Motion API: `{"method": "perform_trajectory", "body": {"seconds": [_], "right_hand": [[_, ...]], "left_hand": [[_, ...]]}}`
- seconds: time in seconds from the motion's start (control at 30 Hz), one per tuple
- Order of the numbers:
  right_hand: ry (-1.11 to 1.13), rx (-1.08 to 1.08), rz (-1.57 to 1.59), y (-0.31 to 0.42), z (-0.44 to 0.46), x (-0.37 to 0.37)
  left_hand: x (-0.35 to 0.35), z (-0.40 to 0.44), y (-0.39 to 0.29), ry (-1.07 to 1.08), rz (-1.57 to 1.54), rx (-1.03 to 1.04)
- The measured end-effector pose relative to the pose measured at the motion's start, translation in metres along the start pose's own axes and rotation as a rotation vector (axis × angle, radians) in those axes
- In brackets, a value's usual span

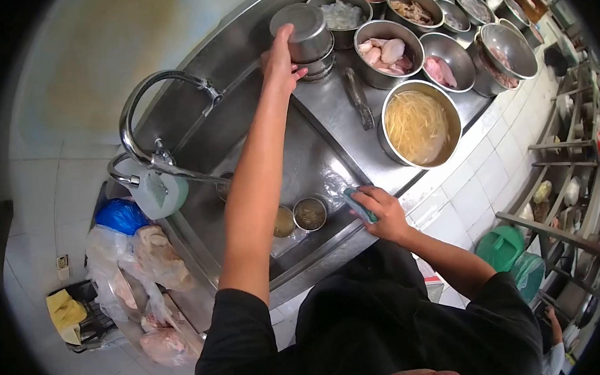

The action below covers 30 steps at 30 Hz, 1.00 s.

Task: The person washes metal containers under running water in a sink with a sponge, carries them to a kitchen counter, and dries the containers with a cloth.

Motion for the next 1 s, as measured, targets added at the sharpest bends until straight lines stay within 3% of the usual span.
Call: {"method": "perform_trajectory", "body": {"seconds": [0.17,0.23,0.37,0.43,0.53,0.6,0.67,0.7,0.8,0.87,0.9,0.97,1.0], "right_hand": [[0.008,0.025,-0.005,0.002,0.001,0.000],[0.010,0.023,0.005,0.001,0.003,-0.001],[0.021,0.038,0.024,-0.002,0.000,0.004],[0.037,0.069,-0.004,-0.003,-0.003,0.004],[-0.002,0.027,-0.008,-0.001,0.002,0.004],[-0.005,0.024,0.012,-0.002,0.004,0.005],[0.008,0.021,0.013,-0.004,0.001,0.005],[0.009,0.022,0.028,-0.003,0.002,0.005],[0.022,0.031,0.009,-0.003,0.000,0.005],[0.048,0.035,0.022,-0.003,0.001,0.001],[0.061,0.037,0.015,-0.004,-0.001,0.000],[0.095,0.043,-0.006,-0.005,-0.002,-0.003],[0.087,0.027,-0.019,-0.004,-0.001,-0.004]], "left_hand": [[0.005,-0.007,0.002,0.035,-0.068,-0.025],[0.004,0.001,0.016,0.058,-0.078,0.088],[-0.007,-0.015,0.043,-0.037,-0.065,0.048],[-0.027,-0.036,0.059,0.007,-0.079,0.167],[-0.075,-0.056,0.133,0.014,0.204,0.252],[-0.119,-0.071,0.228,-0.024,0.639,0.255],[-0.147,-0.102,0.276,0.149,0.939,-0.026],[-0.156,-0.115,0.300,0.119,1.110,0.143],[-0.165,-0.144,0.312,0.280,1.322,0.398],[-0.170,-0.157,0.326,0.488,1.274,0.367],[-0.184,-0.159,0.352,0.573,1.238,0.129],[-0.202,-0.165,0.365,0.672,1.371,0.068],[-0.205,-0.167,0.356,0.690,1.539,0.252]]}}
Point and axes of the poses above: each hand's wrist, its own z-axis towards the middle knuckle, its own x-axis out of the palm, y = z × x, the point moved 1 cm from there along z, towards the middle knuckle, and after that the axes turned 5 degrees about y, right-handed, at the moved point
